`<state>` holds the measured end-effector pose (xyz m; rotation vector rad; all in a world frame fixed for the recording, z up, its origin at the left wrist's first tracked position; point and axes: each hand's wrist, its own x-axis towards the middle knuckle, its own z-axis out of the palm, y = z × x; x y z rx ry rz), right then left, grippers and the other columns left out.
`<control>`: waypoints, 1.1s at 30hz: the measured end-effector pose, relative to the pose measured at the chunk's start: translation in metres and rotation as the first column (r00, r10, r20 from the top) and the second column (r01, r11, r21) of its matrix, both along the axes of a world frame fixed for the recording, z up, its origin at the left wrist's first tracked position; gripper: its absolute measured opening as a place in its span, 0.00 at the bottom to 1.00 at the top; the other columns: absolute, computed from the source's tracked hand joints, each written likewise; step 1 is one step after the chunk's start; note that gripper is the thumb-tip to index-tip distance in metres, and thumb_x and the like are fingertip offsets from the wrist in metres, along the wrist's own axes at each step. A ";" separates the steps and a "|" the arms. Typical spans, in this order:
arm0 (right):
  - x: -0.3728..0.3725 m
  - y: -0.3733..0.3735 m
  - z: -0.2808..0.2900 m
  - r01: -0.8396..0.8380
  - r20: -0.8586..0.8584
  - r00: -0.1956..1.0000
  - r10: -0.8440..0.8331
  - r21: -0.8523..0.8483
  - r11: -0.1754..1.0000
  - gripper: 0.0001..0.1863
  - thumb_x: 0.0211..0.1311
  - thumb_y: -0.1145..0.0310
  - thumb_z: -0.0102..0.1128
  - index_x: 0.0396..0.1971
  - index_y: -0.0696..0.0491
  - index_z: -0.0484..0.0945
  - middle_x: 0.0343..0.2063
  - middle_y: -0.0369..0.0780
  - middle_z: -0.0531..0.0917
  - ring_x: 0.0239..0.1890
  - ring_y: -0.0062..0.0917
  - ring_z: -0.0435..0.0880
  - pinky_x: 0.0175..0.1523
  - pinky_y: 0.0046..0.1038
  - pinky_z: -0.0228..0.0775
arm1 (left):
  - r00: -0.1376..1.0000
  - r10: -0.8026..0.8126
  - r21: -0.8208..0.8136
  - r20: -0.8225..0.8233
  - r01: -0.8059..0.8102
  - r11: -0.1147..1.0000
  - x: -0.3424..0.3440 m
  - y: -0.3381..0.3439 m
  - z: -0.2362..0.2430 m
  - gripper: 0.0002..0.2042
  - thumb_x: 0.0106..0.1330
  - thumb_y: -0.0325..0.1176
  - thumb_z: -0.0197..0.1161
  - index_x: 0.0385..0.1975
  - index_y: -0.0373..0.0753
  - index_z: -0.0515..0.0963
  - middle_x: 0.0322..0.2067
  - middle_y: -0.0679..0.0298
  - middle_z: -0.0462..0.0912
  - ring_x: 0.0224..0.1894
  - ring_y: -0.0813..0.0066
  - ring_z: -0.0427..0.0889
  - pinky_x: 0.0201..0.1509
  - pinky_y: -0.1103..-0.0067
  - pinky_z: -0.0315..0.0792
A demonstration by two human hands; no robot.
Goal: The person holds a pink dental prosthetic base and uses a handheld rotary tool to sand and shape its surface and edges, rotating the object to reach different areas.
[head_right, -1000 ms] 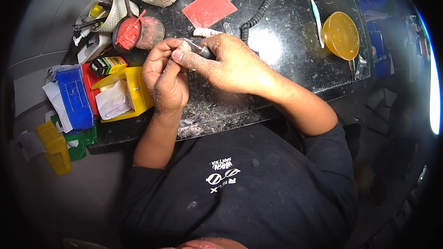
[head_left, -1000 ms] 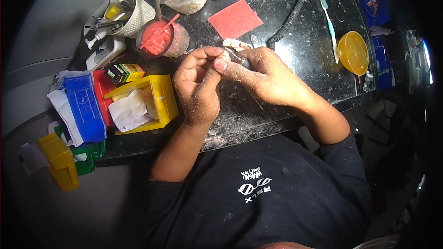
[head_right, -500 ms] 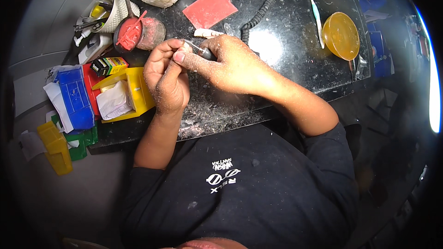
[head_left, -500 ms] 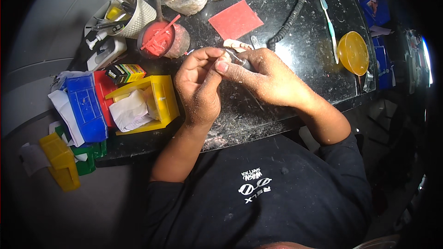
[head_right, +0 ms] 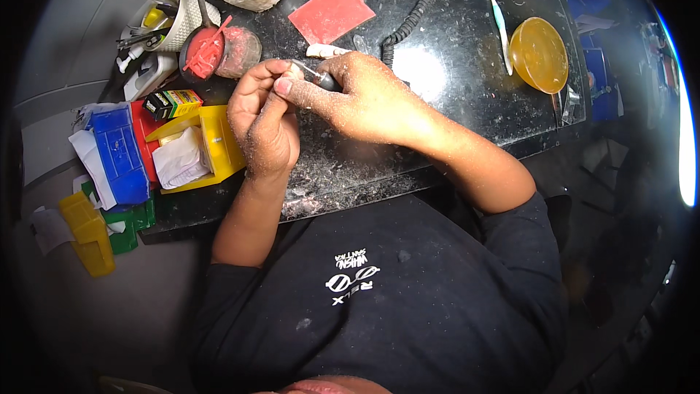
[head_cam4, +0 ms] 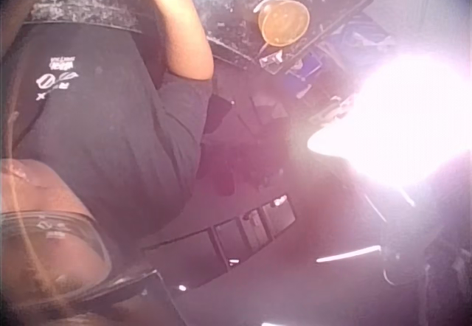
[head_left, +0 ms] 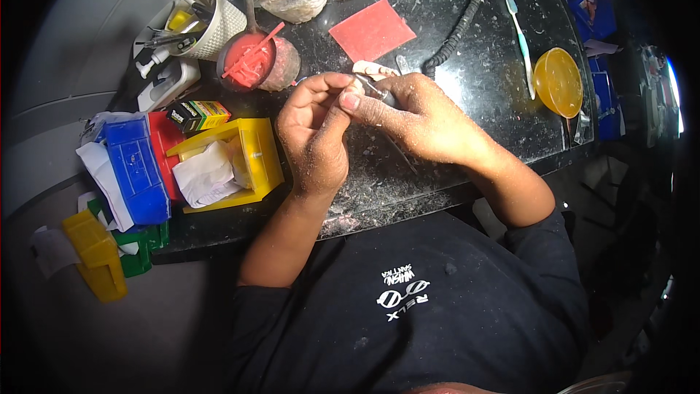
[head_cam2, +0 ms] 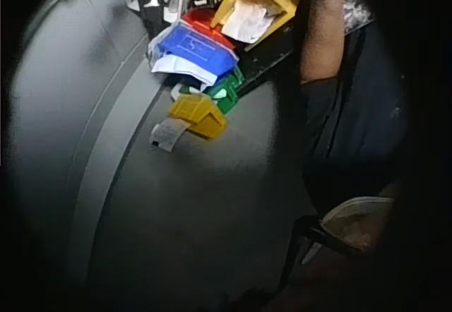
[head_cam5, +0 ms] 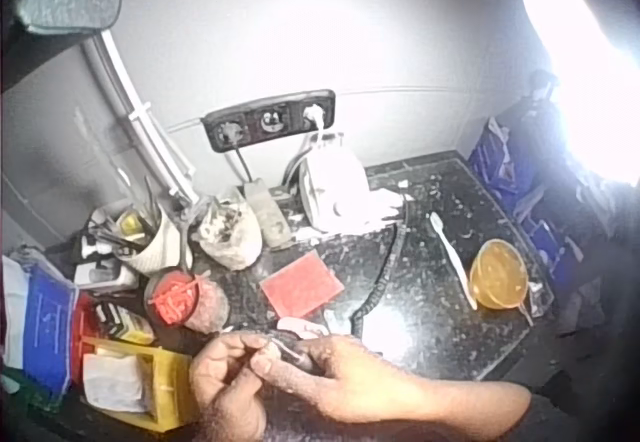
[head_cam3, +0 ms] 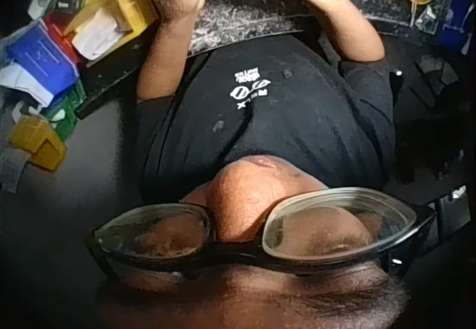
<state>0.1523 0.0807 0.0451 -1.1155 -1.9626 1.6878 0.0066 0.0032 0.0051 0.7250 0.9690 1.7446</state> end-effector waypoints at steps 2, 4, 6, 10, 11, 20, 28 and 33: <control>0.002 0.001 0.004 -0.011 0.012 1.000 0.011 -0.011 1.000 0.33 0.67 0.40 0.62 0.20 0.60 0.81 0.10 0.37 0.69 0.18 0.18 0.68 0.33 0.31 0.72 | 1.000 0.012 0.002 0.009 -0.012 1.000 0.000 0.001 0.000 0.09 0.69 0.20 0.62 0.47 0.29 0.77 0.41 0.60 0.85 0.43 0.80 0.83 0.52 0.83 0.76; 0.002 0.000 0.005 -0.032 0.055 0.998 0.036 -0.059 0.998 0.33 0.67 0.41 0.62 0.20 0.60 0.81 0.10 0.37 0.69 0.19 0.18 0.68 0.33 0.31 0.72 | 1.000 0.006 -0.001 0.018 -0.006 1.000 0.001 0.001 0.001 0.09 0.69 0.20 0.62 0.47 0.29 0.77 0.40 0.60 0.84 0.43 0.80 0.83 0.52 0.82 0.76; 0.000 0.000 0.001 0.001 -0.019 1.000 -0.002 -0.042 0.999 0.33 0.67 0.41 0.62 0.20 0.59 0.81 0.10 0.37 0.69 0.19 0.17 0.67 0.32 0.31 0.71 | 1.000 0.002 -0.011 0.005 -0.002 1.000 -0.001 0.000 -0.003 0.09 0.69 0.19 0.60 0.48 0.28 0.76 0.41 0.58 0.84 0.44 0.76 0.83 0.54 0.80 0.76; 0.002 0.002 0.017 -0.033 0.113 0.993 0.045 -0.110 0.993 0.31 0.67 0.42 0.63 0.22 0.59 0.81 0.11 0.37 0.71 0.20 0.17 0.69 0.34 0.30 0.72 | 0.999 -0.016 -0.022 0.032 0.016 1.000 0.000 0.000 -0.002 0.09 0.71 0.19 0.57 0.49 0.29 0.75 0.42 0.57 0.82 0.44 0.74 0.81 0.54 0.78 0.75; 0.003 0.004 0.013 -0.016 0.070 0.997 0.022 -0.095 0.995 0.28 0.67 0.45 0.64 0.24 0.59 0.83 0.13 0.37 0.74 0.21 0.17 0.70 0.34 0.29 0.72 | 0.999 -0.013 -0.020 0.030 0.013 1.000 -0.001 0.000 -0.002 0.09 0.71 0.19 0.57 0.49 0.29 0.75 0.42 0.57 0.82 0.44 0.74 0.81 0.54 0.78 0.75; 0.012 0.010 0.007 0.012 -0.159 0.987 -0.010 0.007 1.000 0.15 0.67 0.58 0.65 0.33 0.56 0.87 0.19 0.36 0.81 0.24 0.15 0.73 0.32 0.27 0.68 | 0.971 -0.173 0.057 0.166 0.166 0.985 -0.008 0.003 -0.004 0.08 0.75 0.25 0.57 0.50 0.34 0.73 0.45 0.61 0.77 0.45 0.76 0.78 0.48 0.80 0.76; 0.010 0.007 0.020 0.027 -0.080 0.996 -0.030 -0.037 0.999 0.18 0.68 0.56 0.66 0.28 0.56 0.85 0.16 0.32 0.75 0.21 0.12 0.67 0.27 0.26 0.60 | 0.973 -0.181 0.087 0.141 0.169 0.982 -0.006 0.003 -0.003 0.07 0.75 0.25 0.56 0.50 0.35 0.73 0.45 0.60 0.78 0.42 0.76 0.77 0.48 0.79 0.74; 0.009 0.007 0.021 0.044 -0.122 0.992 -0.043 0.006 0.999 0.18 0.69 0.55 0.65 0.28 0.56 0.86 0.15 0.31 0.74 0.22 0.12 0.66 0.27 0.25 0.60 | 0.994 -0.105 0.110 0.041 0.100 0.989 -0.004 0.004 0.003 0.07 0.74 0.24 0.57 0.48 0.32 0.74 0.45 0.55 0.80 0.42 0.73 0.79 0.47 0.78 0.74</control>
